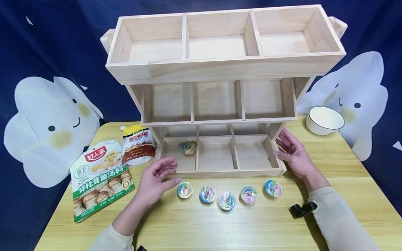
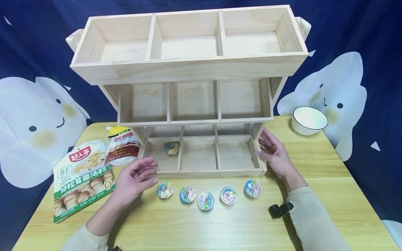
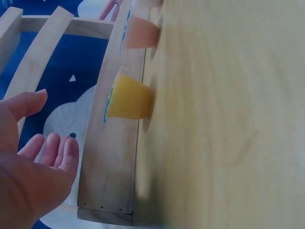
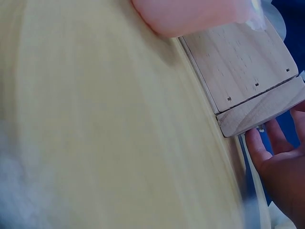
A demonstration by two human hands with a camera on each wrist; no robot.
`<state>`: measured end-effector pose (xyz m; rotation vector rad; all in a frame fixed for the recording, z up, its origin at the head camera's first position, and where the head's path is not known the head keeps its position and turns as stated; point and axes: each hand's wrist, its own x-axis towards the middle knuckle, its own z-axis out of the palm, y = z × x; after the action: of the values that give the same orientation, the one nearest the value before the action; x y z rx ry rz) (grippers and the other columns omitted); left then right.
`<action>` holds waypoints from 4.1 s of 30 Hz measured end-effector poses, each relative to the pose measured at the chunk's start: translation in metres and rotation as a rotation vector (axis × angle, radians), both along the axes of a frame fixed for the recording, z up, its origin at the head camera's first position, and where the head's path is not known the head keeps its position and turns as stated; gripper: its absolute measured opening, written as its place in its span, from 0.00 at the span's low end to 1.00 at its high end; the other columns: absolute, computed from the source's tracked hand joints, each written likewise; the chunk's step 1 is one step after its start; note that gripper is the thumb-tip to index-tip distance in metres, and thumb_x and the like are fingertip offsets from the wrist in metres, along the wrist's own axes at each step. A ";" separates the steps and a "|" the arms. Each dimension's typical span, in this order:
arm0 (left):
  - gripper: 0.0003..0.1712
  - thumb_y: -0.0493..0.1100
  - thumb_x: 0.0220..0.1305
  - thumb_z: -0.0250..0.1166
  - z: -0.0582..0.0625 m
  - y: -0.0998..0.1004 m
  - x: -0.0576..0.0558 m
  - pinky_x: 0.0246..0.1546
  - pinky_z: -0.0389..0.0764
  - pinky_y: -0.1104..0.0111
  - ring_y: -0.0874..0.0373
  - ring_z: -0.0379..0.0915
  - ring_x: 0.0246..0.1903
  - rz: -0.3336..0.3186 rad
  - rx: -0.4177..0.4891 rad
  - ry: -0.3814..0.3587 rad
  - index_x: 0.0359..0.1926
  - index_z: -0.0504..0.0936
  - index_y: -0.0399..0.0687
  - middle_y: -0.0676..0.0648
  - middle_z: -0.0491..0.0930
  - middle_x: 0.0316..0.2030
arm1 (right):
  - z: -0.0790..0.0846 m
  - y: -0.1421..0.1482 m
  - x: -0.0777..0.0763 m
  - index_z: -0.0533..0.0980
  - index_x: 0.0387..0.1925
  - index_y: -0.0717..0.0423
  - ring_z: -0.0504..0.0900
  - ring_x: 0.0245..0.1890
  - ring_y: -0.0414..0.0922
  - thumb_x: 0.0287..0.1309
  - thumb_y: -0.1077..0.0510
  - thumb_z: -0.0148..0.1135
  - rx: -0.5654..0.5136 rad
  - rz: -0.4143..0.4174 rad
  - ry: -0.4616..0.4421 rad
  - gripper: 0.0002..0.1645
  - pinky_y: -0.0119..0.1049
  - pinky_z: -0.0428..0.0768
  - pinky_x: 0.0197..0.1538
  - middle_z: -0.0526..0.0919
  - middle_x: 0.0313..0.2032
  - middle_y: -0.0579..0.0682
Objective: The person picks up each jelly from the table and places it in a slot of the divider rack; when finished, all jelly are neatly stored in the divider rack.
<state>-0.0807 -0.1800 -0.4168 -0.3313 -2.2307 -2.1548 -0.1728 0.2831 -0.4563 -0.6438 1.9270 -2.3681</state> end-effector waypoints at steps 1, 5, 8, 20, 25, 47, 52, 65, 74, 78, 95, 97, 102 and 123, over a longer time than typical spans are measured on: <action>0.35 0.18 0.46 0.71 -0.001 -0.001 0.002 0.55 0.78 0.61 0.36 0.74 0.52 -0.014 0.003 -0.001 0.58 0.71 0.22 0.24 0.73 0.53 | 0.000 0.000 0.000 0.49 0.78 0.59 0.69 0.66 0.44 0.52 0.89 0.49 -0.002 0.002 0.000 0.54 0.33 0.73 0.61 0.58 0.73 0.61; 0.34 0.19 0.46 0.72 -0.006 -0.003 0.008 0.55 0.77 0.61 0.34 0.74 0.52 -0.056 0.004 -0.013 0.57 0.72 0.21 0.22 0.72 0.53 | -0.002 0.000 0.000 0.49 0.78 0.59 0.69 0.66 0.44 0.51 0.89 0.49 0.000 0.005 0.002 0.55 0.34 0.72 0.61 0.58 0.73 0.61; 0.33 0.20 0.46 0.72 -0.010 -0.003 0.010 0.55 0.77 0.61 0.36 0.75 0.51 -0.067 0.007 -0.021 0.56 0.74 0.23 0.22 0.72 0.53 | -0.002 0.000 -0.001 0.50 0.78 0.58 0.69 0.66 0.45 0.51 0.89 0.49 0.003 0.004 0.003 0.55 0.34 0.72 0.61 0.58 0.73 0.62; 0.32 0.21 0.46 0.73 -0.025 -0.006 0.020 0.55 0.77 0.60 0.37 0.75 0.52 -0.157 0.029 -0.009 0.55 0.75 0.22 0.22 0.73 0.52 | -0.001 0.000 0.000 0.50 0.78 0.59 0.69 0.66 0.44 0.52 0.89 0.49 0.001 -0.009 -0.004 0.54 0.33 0.72 0.62 0.59 0.73 0.60; 0.33 0.22 0.45 0.75 -0.031 -0.006 0.019 0.55 0.78 0.63 0.42 0.75 0.51 -0.178 0.012 -0.052 0.55 0.74 0.22 0.24 0.73 0.53 | 0.000 0.000 0.001 0.50 0.78 0.59 0.69 0.66 0.43 0.52 0.89 0.49 0.009 -0.012 -0.003 0.54 0.32 0.72 0.61 0.59 0.73 0.60; 0.38 0.23 0.44 0.76 -0.045 -0.005 0.019 0.51 0.80 0.66 0.48 0.79 0.47 -0.214 -0.055 -0.127 0.59 0.72 0.22 0.29 0.74 0.53 | 0.000 -0.001 0.002 0.50 0.77 0.59 0.68 0.66 0.45 0.50 0.90 0.48 -0.002 -0.014 0.003 0.55 0.34 0.74 0.60 0.55 0.73 0.65; 0.37 0.25 0.45 0.77 -0.045 -0.004 0.019 0.50 0.80 0.67 0.49 0.80 0.44 -0.201 -0.096 -0.110 0.58 0.73 0.24 0.31 0.76 0.51 | -0.001 0.000 0.001 0.50 0.77 0.59 0.68 0.67 0.45 0.50 0.90 0.48 -0.004 -0.014 0.000 0.55 0.34 0.74 0.60 0.55 0.73 0.64; 0.34 0.26 0.45 0.78 -0.047 -0.002 0.019 0.50 0.81 0.66 0.47 0.79 0.44 -0.178 -0.149 -0.086 0.56 0.76 0.26 0.35 0.77 0.49 | -0.001 0.000 0.001 0.50 0.77 0.59 0.68 0.66 0.46 0.51 0.89 0.48 -0.004 -0.007 -0.002 0.54 0.34 0.75 0.59 0.55 0.73 0.64; 0.34 0.28 0.45 0.79 -0.047 -0.001 0.020 0.49 0.81 0.67 0.48 0.79 0.43 -0.169 -0.192 -0.062 0.55 0.78 0.29 0.38 0.79 0.48 | -0.002 0.000 0.001 0.50 0.78 0.59 0.68 0.67 0.47 0.51 0.90 0.48 -0.018 0.000 -0.001 0.55 0.35 0.74 0.60 0.53 0.73 0.66; 0.33 0.28 0.45 0.79 -0.047 -0.001 0.021 0.46 0.81 0.67 0.49 0.80 0.42 -0.162 -0.202 -0.058 0.55 0.78 0.31 0.39 0.79 0.47 | -0.003 0.000 0.001 0.50 0.78 0.59 0.68 0.66 0.46 0.51 0.90 0.48 -0.017 -0.003 -0.005 0.55 0.35 0.75 0.59 0.55 0.73 0.65; 0.32 0.24 0.43 0.77 -0.039 -0.002 0.023 0.50 0.81 0.66 0.49 0.79 0.45 -0.150 -0.118 -0.065 0.53 0.78 0.32 0.38 0.80 0.47 | -0.001 0.000 0.000 0.50 0.77 0.59 0.68 0.67 0.46 0.52 0.90 0.48 -0.015 -0.001 0.001 0.54 0.35 0.73 0.61 0.53 0.73 0.66; 0.32 0.23 0.42 0.77 -0.036 -0.002 0.022 0.51 0.80 0.65 0.49 0.79 0.47 -0.146 -0.095 -0.079 0.53 0.79 0.32 0.37 0.79 0.48 | -0.001 0.000 0.000 0.50 0.77 0.59 0.68 0.67 0.47 0.51 0.90 0.48 -0.017 0.000 0.000 0.54 0.35 0.73 0.61 0.53 0.73 0.66; 0.33 0.24 0.42 0.78 -0.029 -0.002 0.022 0.53 0.79 0.65 0.48 0.77 0.48 -0.138 -0.063 -0.089 0.53 0.78 0.30 0.36 0.79 0.49 | -0.001 0.000 0.000 0.50 0.77 0.59 0.68 0.67 0.47 0.51 0.90 0.48 -0.019 0.001 -0.002 0.54 0.35 0.73 0.61 0.54 0.73 0.66; 0.33 0.22 0.43 0.77 -0.004 -0.004 0.003 0.54 0.78 0.66 0.49 0.77 0.48 -0.073 -0.099 -0.039 0.53 0.77 0.28 0.35 0.78 0.49 | -0.001 -0.001 0.001 0.50 0.77 0.60 0.69 0.66 0.47 0.51 0.90 0.48 -0.023 -0.002 0.001 0.54 0.35 0.73 0.61 0.54 0.73 0.67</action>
<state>-0.0775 -0.1845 -0.4207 -0.3817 -2.3884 -2.1073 -0.1722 0.2824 -0.4569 -0.6451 1.9042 -2.3949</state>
